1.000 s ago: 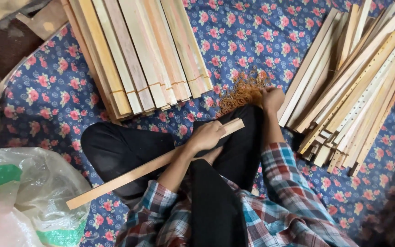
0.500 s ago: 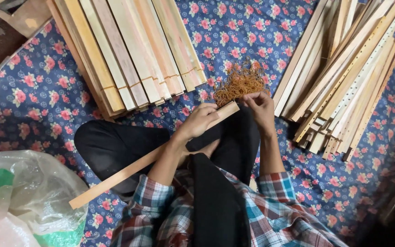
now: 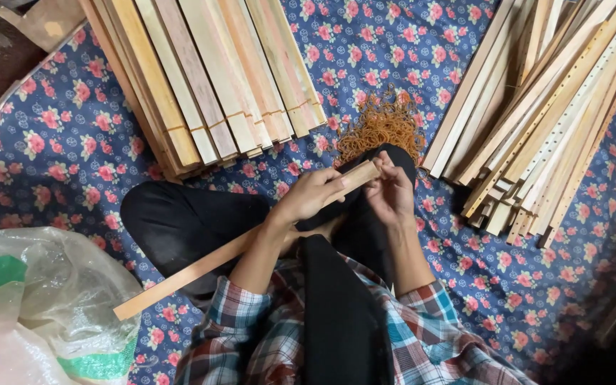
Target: The person sits on a floor mat and sorts long thin wooden slats, picking them up one at a time, aligning them by hand, and adding them to a growing stack beside a pile of similar slats. They occasionally turn a slat over or reposition it before placing it on the stack.
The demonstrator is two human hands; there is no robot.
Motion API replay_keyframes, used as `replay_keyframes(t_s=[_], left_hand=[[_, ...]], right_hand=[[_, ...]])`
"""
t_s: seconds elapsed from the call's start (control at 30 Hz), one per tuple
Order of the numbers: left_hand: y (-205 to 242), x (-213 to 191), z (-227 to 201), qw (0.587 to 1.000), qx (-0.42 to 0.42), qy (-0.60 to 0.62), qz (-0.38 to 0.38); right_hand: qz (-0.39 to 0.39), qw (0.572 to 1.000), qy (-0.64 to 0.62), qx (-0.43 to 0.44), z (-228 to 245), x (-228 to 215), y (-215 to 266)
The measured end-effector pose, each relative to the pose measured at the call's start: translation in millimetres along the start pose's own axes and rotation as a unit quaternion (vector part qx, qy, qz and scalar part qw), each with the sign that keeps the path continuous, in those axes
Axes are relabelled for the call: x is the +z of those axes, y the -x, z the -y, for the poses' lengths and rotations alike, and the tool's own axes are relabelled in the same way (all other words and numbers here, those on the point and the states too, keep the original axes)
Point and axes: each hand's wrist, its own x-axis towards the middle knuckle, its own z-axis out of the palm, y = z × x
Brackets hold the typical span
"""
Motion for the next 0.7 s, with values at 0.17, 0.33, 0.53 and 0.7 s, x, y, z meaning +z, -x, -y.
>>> replay_keyframes(t_s=[0.17, 0.33, 0.53, 0.7], left_hand=[[11.5, -2.5, 1.3, 0.998, -0.007, -0.056, 0.010], [28.1, -1.1, -4.8, 0.999, -0.009, -0.024, 0.025], [5.8, 16.9, 34.4, 0.999, 0.014, 0.028, 0.023], [3.2, 16.5, 39.5, 0.999, 0.023, 0.033, 0.026]], right_hand=[[-0.024, 0.950, 0.302, -0.071, 22.3, 11.7, 0.3], [-0.051, 0.780, 0.615, -0.107, 29.4, 20.9, 12.6], [-0.062, 0.849, 0.519, -0.076, 7.2, 3.1, 14.2], [-0.026, 0.891, 0.454, 0.002, 1.4, 18.9, 17.2]])
